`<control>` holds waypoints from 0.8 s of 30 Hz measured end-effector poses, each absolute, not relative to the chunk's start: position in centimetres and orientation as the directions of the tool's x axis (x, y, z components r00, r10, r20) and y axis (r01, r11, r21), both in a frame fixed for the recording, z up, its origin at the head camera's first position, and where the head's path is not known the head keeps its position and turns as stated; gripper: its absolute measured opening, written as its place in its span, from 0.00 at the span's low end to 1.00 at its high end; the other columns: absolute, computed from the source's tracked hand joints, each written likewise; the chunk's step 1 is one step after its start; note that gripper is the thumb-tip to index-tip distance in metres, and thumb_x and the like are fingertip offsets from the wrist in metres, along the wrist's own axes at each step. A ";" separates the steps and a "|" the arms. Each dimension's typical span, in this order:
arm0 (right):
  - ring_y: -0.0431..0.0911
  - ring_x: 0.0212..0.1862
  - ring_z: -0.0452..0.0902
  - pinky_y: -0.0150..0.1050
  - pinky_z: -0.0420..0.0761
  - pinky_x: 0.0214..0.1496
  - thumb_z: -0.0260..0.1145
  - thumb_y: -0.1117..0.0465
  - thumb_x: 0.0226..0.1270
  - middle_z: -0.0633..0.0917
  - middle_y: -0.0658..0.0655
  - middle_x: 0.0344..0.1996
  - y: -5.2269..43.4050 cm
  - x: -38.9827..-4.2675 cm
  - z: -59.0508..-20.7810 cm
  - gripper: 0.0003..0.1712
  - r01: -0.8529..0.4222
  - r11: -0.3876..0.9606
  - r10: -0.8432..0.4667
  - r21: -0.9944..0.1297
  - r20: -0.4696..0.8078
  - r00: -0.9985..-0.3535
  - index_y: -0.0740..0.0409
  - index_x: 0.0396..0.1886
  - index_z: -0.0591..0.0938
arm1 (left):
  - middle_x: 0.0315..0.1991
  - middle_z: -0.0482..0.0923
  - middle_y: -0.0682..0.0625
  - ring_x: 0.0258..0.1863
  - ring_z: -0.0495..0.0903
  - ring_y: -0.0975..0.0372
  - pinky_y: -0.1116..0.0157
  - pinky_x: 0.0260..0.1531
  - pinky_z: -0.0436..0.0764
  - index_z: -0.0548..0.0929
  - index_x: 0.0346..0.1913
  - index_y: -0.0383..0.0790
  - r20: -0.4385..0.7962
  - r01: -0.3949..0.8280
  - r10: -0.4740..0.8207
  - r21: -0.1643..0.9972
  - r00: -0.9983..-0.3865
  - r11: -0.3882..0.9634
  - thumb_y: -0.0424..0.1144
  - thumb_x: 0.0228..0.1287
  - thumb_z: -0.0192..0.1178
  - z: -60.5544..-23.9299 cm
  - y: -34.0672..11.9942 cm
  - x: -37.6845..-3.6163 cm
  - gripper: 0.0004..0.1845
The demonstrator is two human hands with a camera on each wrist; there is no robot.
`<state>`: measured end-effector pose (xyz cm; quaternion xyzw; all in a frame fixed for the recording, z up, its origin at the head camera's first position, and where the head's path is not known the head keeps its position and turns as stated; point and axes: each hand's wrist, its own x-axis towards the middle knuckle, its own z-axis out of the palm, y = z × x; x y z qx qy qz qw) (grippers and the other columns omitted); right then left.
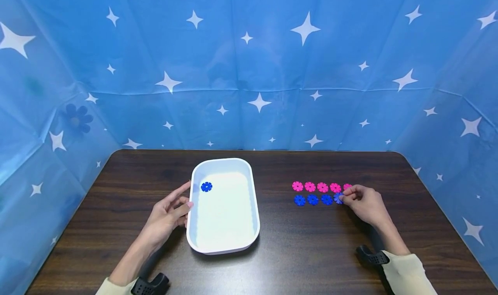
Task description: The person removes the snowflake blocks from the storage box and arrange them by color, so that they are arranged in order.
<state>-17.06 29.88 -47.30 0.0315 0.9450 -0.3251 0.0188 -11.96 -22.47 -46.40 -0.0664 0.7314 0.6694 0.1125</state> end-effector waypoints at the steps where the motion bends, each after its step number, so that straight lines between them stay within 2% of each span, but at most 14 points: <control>1: 0.47 0.31 0.75 0.37 0.72 0.33 0.69 0.57 0.71 0.85 0.55 0.30 29.8 -17.0 -47.3 0.11 0.073 0.798 0.051 -0.599 -0.053 -0.997 0.62 0.43 0.83 | 0.50 0.72 0.46 0.36 0.80 0.62 0.66 0.38 0.85 0.64 0.79 0.55 -0.253 -0.248 0.053 0.964 -0.966 0.097 0.37 0.75 0.61 -46.4 -22.5 -11.9 0.33; 8: 0.47 0.31 0.74 0.38 0.71 0.35 0.70 0.58 0.69 0.84 0.55 0.29 29.8 -17.1 -47.2 0.10 0.067 0.819 0.053 -0.570 -0.040 -0.998 0.62 0.38 0.83 | 0.50 0.71 0.45 0.39 0.81 0.61 0.66 0.40 0.86 0.64 0.79 0.56 -0.253 -0.247 0.051 0.964 -0.966 0.103 0.37 0.75 0.60 -46.4 -22.5 -11.9 0.33; 15: 0.46 0.29 0.73 0.37 0.70 0.32 0.68 0.55 0.71 0.84 0.55 0.29 29.6 -17.1 -46.4 0.13 0.040 0.807 0.038 -0.590 -0.015 -0.999 0.62 0.40 0.82 | 0.51 0.72 0.45 0.40 0.81 0.61 0.66 0.41 0.86 0.64 0.79 0.55 -0.249 -0.242 0.051 0.964 -0.967 0.108 0.37 0.75 0.60 -46.3 -22.4 -11.9 0.33; 19: 0.46 0.28 0.73 0.37 0.71 0.28 0.68 0.53 0.72 0.83 0.55 0.28 28.9 -17.1 -45.3 0.14 0.015 0.799 0.012 -0.601 -0.009 -1.000 0.61 0.42 0.83 | 0.50 0.72 0.45 0.38 0.81 0.62 0.66 0.39 0.86 0.64 0.79 0.54 -0.235 -0.229 0.061 0.969 -0.970 0.098 0.35 0.75 0.59 -46.5 -22.4 -11.9 0.33; 24: 0.46 0.28 0.75 0.37 0.75 0.29 0.70 0.52 0.71 0.84 0.56 0.31 27.4 -17.1 -44.1 0.15 -0.034 0.785 -0.044 -0.618 0.000 -0.999 0.60 0.44 0.83 | 0.49 0.71 0.45 0.33 0.79 0.63 0.67 0.35 0.84 0.64 0.79 0.53 -0.237 -0.232 0.058 0.969 -0.970 0.084 0.33 0.75 0.58 -46.6 -22.4 -11.9 0.33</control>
